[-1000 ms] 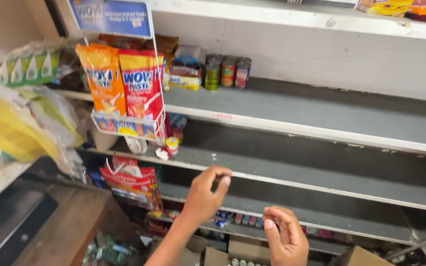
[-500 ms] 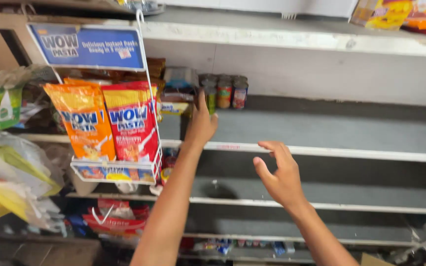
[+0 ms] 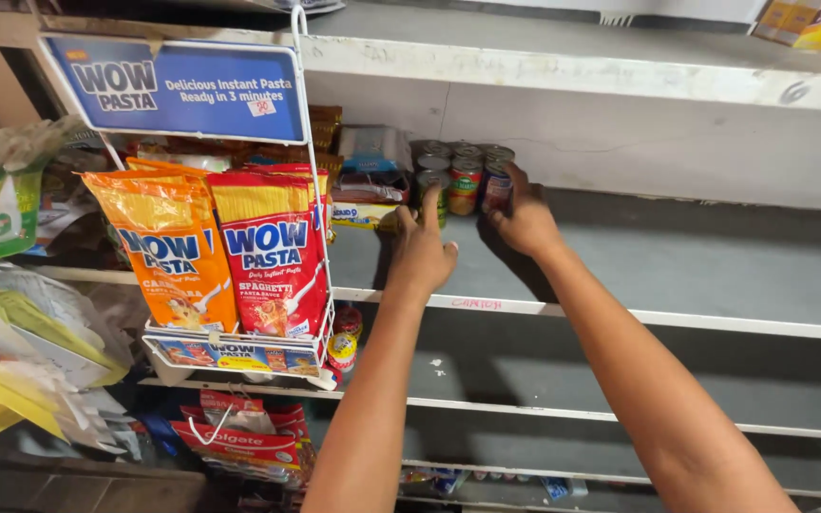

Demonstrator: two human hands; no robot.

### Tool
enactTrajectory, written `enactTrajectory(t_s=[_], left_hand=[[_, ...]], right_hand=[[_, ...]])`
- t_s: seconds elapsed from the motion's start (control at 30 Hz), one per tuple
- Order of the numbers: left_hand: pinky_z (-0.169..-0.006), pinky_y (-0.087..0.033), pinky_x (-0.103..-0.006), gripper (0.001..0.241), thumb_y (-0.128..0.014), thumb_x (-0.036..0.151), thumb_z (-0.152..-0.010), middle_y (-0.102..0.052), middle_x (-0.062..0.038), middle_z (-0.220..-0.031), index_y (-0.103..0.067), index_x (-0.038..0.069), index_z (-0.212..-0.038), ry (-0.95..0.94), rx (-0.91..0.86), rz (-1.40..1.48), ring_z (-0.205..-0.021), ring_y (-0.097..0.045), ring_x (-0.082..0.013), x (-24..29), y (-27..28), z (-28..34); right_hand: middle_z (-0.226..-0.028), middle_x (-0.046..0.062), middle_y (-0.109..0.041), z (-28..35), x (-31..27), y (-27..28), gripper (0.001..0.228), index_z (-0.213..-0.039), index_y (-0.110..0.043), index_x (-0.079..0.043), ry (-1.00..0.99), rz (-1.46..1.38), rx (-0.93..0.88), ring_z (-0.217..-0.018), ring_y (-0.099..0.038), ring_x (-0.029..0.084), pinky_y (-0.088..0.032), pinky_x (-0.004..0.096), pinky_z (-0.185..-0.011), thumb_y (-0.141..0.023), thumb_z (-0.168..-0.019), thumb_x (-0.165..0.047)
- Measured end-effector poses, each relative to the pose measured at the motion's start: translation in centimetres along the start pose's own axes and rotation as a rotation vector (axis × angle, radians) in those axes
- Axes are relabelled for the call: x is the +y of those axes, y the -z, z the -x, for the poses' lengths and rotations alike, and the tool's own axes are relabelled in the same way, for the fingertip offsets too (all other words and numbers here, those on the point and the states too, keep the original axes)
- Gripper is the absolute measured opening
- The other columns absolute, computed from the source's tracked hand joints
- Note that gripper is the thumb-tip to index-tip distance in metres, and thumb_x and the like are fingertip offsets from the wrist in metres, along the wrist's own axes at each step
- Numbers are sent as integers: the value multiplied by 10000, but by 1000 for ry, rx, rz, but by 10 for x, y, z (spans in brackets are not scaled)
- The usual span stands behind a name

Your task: Organizing and arranging various canned goods on grocery store shelves to ensure proper display.

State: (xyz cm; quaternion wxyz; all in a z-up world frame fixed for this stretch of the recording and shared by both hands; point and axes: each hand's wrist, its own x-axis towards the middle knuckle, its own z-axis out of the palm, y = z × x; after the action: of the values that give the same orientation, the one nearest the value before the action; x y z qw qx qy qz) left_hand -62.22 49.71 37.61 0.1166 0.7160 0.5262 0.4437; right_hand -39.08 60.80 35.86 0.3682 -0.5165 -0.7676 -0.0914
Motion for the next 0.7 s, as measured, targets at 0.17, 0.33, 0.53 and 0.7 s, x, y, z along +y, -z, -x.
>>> enactTrajectory(t_s=[0.17,0.33,0.53,0.7], left_hand=[[-947,-477,-537,642,-714,34,-804,-317,-345,-1414,-362,112,-1336,9,120,136,-1191,-515,-562,3,-3,8],[-958,-477,-530,434,-707,65,-897,-423,-318,-1361,-409,17,-1210,-154,334,113,-1186,-529,-546,-3,-9,8],[-926,-461,-530,301,-735,119,-904,-563,-216,-1229,-493,16,-1052,-239,409,115,-1119,-568,-461,12,11,19],[-983,-447,-508,361,-809,189,-910,-586,-211,-1180,-495,36,-1000,-427,564,163,-1123,-551,-431,25,-4,52]], right_hand=[[-1052,289,-622,10,-42,23,609,-1190,-429,-27,-72,-120,200,-885,-638,463,-520,523,-735,-860,-808,-225],[-924,207,-659,27,-66,50,512,-1093,-470,-51,-134,-46,97,-830,-652,423,-506,511,-712,-867,-835,-246],[-842,100,-657,65,-97,102,492,-1005,-487,-62,-208,-234,157,-767,-613,264,-534,387,-713,-905,-799,-221],[-1056,59,-621,140,-127,164,460,-1116,-424,-70,-233,-688,227,-941,-668,111,-587,286,-771,-814,-878,-122]])
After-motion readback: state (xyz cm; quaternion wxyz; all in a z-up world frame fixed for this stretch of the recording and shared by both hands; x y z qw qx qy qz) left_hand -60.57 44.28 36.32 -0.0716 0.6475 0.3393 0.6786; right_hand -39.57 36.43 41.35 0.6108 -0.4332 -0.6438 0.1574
